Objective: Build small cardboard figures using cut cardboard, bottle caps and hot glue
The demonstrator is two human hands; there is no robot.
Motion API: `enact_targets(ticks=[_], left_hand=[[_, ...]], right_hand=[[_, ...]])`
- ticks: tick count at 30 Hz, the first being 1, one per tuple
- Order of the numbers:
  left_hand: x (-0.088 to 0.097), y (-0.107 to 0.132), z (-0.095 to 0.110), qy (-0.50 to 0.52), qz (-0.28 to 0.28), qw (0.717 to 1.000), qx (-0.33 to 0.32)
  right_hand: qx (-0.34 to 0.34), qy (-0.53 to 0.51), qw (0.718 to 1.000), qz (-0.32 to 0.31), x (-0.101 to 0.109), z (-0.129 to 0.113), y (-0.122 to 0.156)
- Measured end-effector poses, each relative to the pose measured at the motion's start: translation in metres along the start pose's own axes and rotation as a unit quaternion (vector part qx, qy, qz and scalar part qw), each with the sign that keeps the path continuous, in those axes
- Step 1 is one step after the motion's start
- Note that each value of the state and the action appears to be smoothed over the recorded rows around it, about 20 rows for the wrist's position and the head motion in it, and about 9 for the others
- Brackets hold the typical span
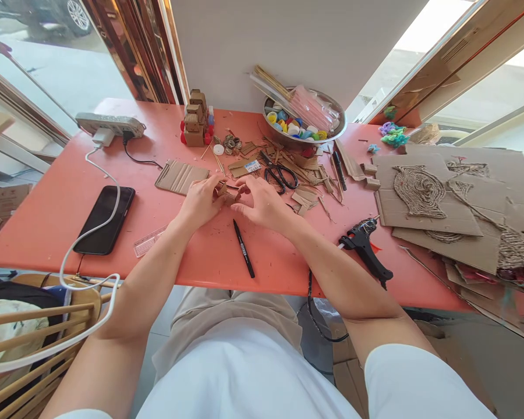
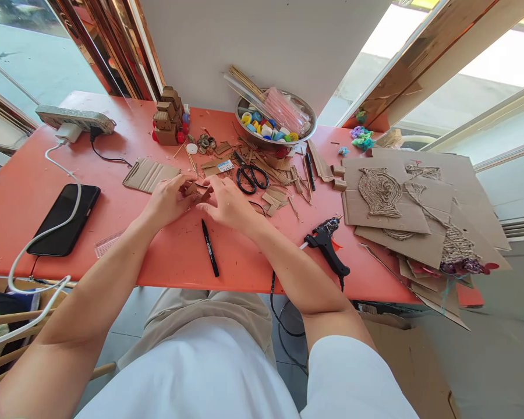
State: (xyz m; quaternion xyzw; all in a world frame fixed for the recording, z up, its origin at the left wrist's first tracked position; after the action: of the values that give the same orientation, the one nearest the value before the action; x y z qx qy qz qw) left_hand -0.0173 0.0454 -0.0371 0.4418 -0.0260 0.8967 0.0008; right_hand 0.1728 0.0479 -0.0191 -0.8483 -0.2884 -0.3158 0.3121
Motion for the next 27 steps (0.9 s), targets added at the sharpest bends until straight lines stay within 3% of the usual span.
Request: enact_targets(ticks=[4,10,18,27], left_hand=[[0.002,0.002,0.001,-0.02,0.003,1.0,0.001],[0.011,0.003,0.001,0.039,-0.028,0.999,-0.016],[0.01,-0.006,-0.012,0.076,-0.07,0.995,0.009],[0.012,-0.006,-0.009,0.063,-0.056,0.996,0.019]], right_hand=[[-0.032,0.015,0.999,0.026,-0.01,0.005,0.001],[-0.016,0.003,0.999,0.029,-0.007,0.013,0.001],[-0.016,-0.011,1.0,0.023,-0.008,0.007,-0.003],[0.001,-0.004,1.0,0.02,-0.011,0.01,-0.005]])
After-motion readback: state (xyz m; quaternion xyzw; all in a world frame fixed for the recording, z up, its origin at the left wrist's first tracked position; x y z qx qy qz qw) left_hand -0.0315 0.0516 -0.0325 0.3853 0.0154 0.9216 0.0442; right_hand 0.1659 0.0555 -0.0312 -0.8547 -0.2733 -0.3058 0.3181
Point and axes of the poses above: each hand's wrist, its own y-axis away from the middle knuckle, its own x-axis out of the back of the hand, z = x × y, the point moved 2 cm from there along -y, towards the middle knuckle, and after that the axes turned 15 degrees about x, right-handed, at the moved point
